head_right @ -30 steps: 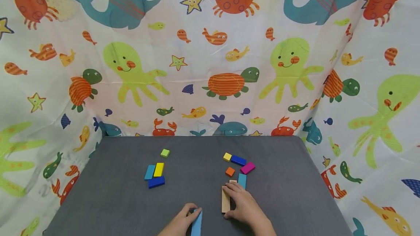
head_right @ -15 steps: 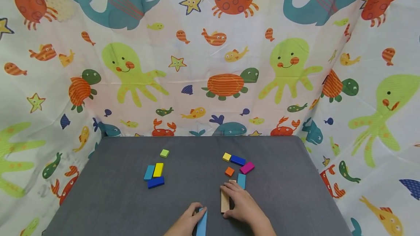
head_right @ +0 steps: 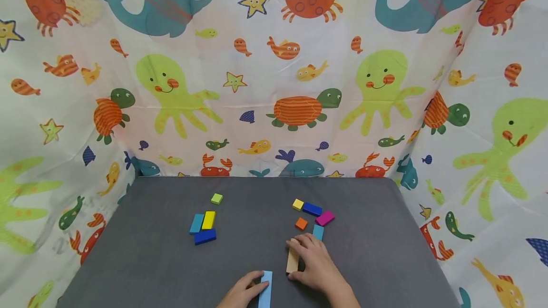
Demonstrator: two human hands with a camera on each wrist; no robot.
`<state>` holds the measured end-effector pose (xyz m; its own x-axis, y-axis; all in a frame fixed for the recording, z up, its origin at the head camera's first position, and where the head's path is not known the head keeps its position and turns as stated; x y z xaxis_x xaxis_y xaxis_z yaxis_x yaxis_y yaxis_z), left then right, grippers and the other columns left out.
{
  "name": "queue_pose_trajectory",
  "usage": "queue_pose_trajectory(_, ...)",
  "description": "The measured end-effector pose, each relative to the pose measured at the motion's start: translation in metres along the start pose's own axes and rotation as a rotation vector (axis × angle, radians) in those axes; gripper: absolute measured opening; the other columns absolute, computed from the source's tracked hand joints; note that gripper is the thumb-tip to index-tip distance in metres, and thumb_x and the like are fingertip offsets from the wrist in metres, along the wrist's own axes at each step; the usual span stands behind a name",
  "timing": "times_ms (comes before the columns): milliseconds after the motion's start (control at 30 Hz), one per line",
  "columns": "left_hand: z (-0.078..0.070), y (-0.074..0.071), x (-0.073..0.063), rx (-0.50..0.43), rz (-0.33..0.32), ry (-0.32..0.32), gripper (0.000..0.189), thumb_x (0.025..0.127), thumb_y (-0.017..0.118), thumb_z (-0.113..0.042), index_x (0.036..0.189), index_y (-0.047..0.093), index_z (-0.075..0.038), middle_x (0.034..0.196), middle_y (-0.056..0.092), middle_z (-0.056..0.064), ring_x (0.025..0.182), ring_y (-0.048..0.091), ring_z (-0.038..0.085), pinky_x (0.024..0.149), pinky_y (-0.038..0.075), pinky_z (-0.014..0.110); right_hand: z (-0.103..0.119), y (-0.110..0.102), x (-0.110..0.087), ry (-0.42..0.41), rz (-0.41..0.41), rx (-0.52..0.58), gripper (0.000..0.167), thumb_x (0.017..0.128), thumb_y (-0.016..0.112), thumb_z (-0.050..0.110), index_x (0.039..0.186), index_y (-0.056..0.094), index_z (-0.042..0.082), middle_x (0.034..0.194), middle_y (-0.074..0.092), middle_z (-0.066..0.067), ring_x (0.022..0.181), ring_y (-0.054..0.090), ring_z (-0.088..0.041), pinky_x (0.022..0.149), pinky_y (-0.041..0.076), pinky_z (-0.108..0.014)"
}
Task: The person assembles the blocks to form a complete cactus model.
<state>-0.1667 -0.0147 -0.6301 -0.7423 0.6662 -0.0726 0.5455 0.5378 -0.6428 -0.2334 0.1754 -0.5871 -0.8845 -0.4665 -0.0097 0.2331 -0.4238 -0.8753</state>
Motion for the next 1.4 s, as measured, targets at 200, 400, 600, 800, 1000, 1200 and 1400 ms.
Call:
queue_pose_trajectory(200,-0.001,0.000,-0.002,0.020,0.018,0.031,0.069,0.093,0.066,-0.055,0.150,0.050,-0.019,0.150,0.040,0.016,0.107,0.045,0.004,0.083,0.046,0.024,0.010,-0.006,0.009,0.013,-0.015,0.074,0.080,0.078,0.086,0.044,0.147,0.054,0.017,0.147,0.050,-0.006,0.134,0.045,-0.032,0.104,0.046,-0.060)
queue_pose_trajectory(400,0.006,0.003,0.002,0.034,0.017,-0.101,0.079,0.087,0.073,-0.058,0.151,0.049,-0.019,0.153,0.039,0.014,0.112,0.048,0.008,0.089,0.049,0.030,0.025,-0.002,0.022,-0.010,0.020,0.098,0.080,0.081,0.084,0.044,0.148,0.052,0.015,0.149,0.048,-0.007,0.134,0.046,-0.031,0.105,0.046,-0.056)
queue_pose_trajectory(600,0.007,0.002,0.006,0.045,0.001,-0.149,0.080,0.082,0.074,-0.063,0.147,0.053,-0.020,0.148,0.046,0.009,0.106,0.050,0.006,0.086,0.050,0.030,0.030,0.010,0.033,-0.054,0.044,0.091,0.081,0.082,0.083,0.043,0.150,0.050,0.015,0.151,0.047,-0.007,0.136,0.048,-0.029,0.107,0.046,-0.053)
queue_pose_trajectory(800,0.016,0.004,0.006,-0.013,-0.024,-0.166,0.085,0.081,0.074,-0.065,0.149,0.051,-0.019,0.148,0.046,0.008,0.118,0.053,0.015,0.093,0.051,0.037,0.032,0.019,0.039,-0.068,0.072,0.115,0.080,0.082,0.084,0.043,0.150,0.051,0.017,0.151,0.048,-0.006,0.137,0.046,-0.029,0.108,0.045,-0.053)
queue_pose_trajectory(1000,0.023,0.005,0.005,-0.098,-0.043,-0.206,0.095,0.079,0.078,-0.062,0.152,0.046,-0.010,0.149,0.044,0.011,0.126,0.052,0.021,0.101,0.049,0.042,0.034,0.025,0.041,-0.073,0.103,0.125,0.079,0.081,0.084,0.044,0.149,0.052,0.021,0.150,0.049,-0.003,0.137,0.047,-0.028,0.109,0.043,-0.054)
queue_pose_trajectory(1200,0.021,0.003,0.004,-0.081,-0.070,-0.248,0.097,0.076,0.085,-0.052,0.149,0.047,-0.001,0.149,0.040,0.014,0.120,0.051,0.017,0.100,0.049,0.041,0.035,0.028,0.043,-0.065,0.125,0.153,0.076,0.082,0.083,0.046,0.149,0.052,0.026,0.152,0.049,-0.003,0.138,0.047,-0.029,0.110,0.042,-0.056)
queue_pose_trajectory(1400,0.020,0.003,0.006,-0.087,-0.056,-0.268,0.097,0.076,0.085,-0.053,0.150,0.047,-0.002,0.149,0.040,0.013,0.125,0.050,0.023,0.102,0.048,0.046,0.033,0.030,0.044,-0.060,0.124,0.143,0.075,0.082,0.082,0.046,0.148,0.052,0.028,0.151,0.050,-0.002,0.137,0.048,-0.029,0.108,0.043,-0.056)
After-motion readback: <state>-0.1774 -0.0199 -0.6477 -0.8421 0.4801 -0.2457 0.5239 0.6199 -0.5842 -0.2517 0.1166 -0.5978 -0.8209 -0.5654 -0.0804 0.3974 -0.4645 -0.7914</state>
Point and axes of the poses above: each hand's wrist, its own x-axis towards the middle knuckle, its own y-axis out of the palm, z = x × y, the point moved 8 cm from there along x, towards the middle knuckle
